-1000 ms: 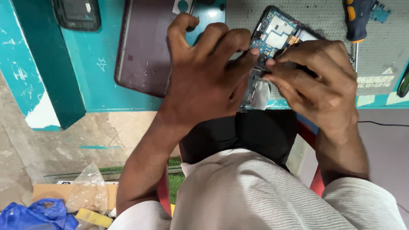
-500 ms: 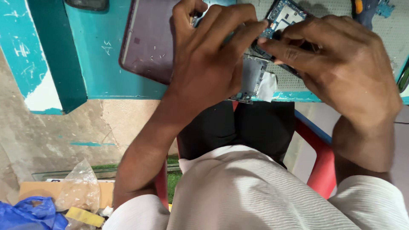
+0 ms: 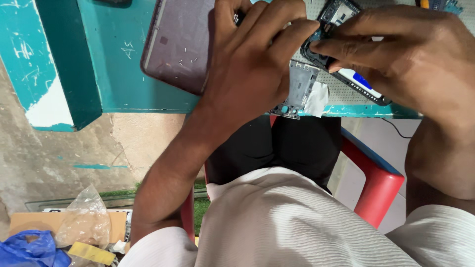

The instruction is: The person is repairing a disassembled smartphone on a workbench. They use a screwdriver to remove screws from the internal metal frame and a metal prying tool to disconnect ribbon cables and lift components. The person carefully manipulates the internal circuit board and battery area while seated.

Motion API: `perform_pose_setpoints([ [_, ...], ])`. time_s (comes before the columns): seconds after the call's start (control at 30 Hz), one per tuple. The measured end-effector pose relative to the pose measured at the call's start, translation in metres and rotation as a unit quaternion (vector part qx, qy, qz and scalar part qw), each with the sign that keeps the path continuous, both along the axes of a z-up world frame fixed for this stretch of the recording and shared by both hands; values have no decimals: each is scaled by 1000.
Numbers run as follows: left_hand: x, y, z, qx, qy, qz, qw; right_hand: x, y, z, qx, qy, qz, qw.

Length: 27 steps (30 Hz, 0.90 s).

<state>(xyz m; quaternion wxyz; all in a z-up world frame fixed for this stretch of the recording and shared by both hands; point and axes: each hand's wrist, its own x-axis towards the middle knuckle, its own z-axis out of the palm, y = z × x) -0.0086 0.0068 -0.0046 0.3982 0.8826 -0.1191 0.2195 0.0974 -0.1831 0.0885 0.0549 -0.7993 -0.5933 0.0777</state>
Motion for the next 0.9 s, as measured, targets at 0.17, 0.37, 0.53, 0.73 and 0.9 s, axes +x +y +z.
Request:
perform_pose_setpoints([
  [0.17,0,-4,-2,37,-18,3,999,4,-2,-3,17,1,11,1000],
  [0.37,1,-5,-4,69,-24,-5,997,6,-1,-3,15,-32,27,999],
  [0.53,2,-4,-4,68,-17,-13,997,11,4,-3,0,-12,29,1000],
  [0.73,3,-5,-2,69,-3,-10,998,3,10,5,-20,-46,-5,999],
  [0.9,4,-2,4,57,12,-22,998,3,0,-1,-56,20,-52,997],
])
